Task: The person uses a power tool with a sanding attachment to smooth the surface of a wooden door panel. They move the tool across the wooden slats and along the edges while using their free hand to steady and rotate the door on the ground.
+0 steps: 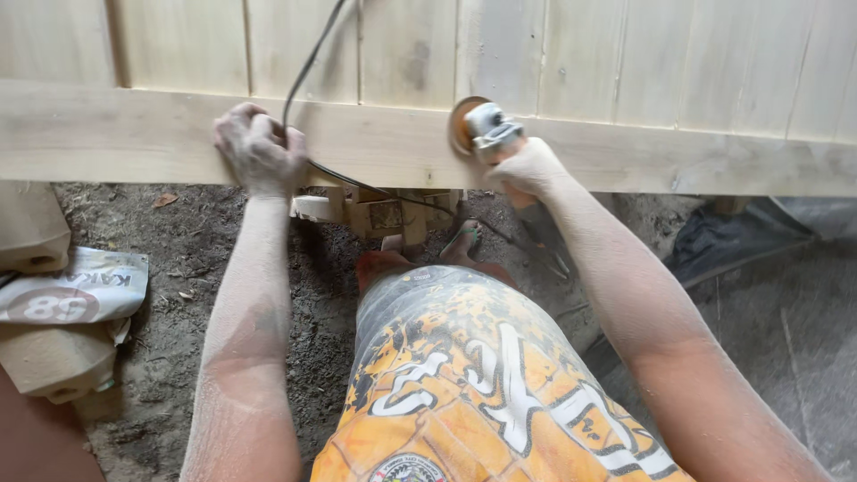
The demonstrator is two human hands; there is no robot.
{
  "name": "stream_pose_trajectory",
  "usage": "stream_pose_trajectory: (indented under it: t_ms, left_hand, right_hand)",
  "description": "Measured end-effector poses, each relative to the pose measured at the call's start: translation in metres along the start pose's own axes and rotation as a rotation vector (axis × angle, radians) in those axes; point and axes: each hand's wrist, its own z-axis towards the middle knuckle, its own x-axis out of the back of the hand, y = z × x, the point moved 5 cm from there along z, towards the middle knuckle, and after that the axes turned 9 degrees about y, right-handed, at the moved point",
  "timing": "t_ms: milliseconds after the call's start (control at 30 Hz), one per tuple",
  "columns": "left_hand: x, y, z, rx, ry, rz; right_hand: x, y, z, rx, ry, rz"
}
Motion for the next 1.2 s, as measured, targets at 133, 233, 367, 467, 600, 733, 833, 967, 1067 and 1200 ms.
stream_pose_trajectory:
  t_ms: [133, 233, 367, 467, 600, 733, 833, 967, 1067, 1200]
  left_hand:
    - [0.028, -0.030, 0.015, 0.036, 0.026, 0.030]
    - [0.038, -0.030, 0.015, -0.022, 0.012, 0.023]
    - [0.046, -0.021, 0.015, -0.059, 0.041, 0.044]
    - [0.047, -0.012, 0.017, -0.113, 0.075, 0.142]
    - [0.045, -0.016, 0.018, -0.096, 0.075, 0.098]
    - [0.040, -0.021, 0.014, -0.088, 0.105, 0.073]
    - [0.040, -0.022, 0.013, -0.072, 0.107, 0.060]
    - [0.041, -0.023, 0.011, -0.113, 0.115, 0.096]
    - [0.039, -0.024, 0.012, -0.103, 0.117, 0.112]
    - [0.044, -0.021, 0.011, -0.083, 0.131, 0.111]
  right_hand:
    - [-0.049, -0.056, -0.015, 0.157, -0.122, -0.170]
    - [-0.067, -0.059, -0.033, 0.187, -0.114, -0.221]
    - [-0.044, -0.022, -0.035, 0.151, -0.086, -0.318]
    - [-0.011, 0.026, -0.030, -0.054, -0.019, -0.014]
    - [-0.003, 0.036, -0.021, -0.113, 0.075, 0.222]
    - [-0.049, 0.001, -0.028, 0.015, -0.049, -0.114]
    - [-0.058, -0.015, -0.038, 0.114, -0.013, -0.132]
    - [-0.036, -0.010, -0.029, 0.107, 0.029, -0.117]
    - [-0.040, -0.005, -0.032, 0.042, 0.006, -0.083]
    - [-0.063, -0.023, -0.043, 0.137, -0.040, -0.284]
